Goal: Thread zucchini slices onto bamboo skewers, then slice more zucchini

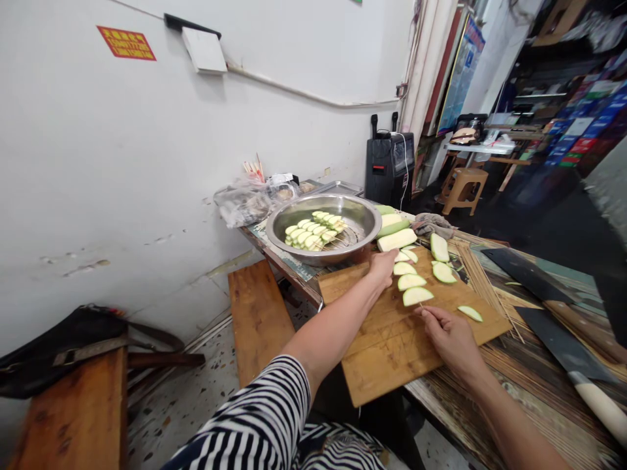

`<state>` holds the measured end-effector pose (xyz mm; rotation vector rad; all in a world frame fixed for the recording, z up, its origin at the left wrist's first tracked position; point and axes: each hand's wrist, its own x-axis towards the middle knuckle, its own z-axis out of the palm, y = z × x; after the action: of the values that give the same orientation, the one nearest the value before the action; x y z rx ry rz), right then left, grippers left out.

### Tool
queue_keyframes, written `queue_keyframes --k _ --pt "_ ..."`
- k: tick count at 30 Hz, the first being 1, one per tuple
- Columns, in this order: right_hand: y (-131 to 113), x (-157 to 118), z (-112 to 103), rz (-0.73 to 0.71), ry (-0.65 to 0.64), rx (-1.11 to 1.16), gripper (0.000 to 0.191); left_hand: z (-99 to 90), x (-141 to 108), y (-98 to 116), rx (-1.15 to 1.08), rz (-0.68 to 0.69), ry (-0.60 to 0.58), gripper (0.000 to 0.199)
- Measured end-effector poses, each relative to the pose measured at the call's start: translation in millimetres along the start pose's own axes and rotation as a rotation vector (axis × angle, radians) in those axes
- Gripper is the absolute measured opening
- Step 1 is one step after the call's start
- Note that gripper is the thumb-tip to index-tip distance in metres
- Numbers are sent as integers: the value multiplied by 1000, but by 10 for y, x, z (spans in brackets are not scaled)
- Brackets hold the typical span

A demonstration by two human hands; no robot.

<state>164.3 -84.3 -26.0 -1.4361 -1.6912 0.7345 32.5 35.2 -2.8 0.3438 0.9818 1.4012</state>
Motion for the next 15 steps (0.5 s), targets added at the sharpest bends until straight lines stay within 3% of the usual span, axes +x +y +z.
queue_keyframes --k 15 --pt "-21 4 7 24 14 20 36 10 -63 22 26 -43 -18 10"
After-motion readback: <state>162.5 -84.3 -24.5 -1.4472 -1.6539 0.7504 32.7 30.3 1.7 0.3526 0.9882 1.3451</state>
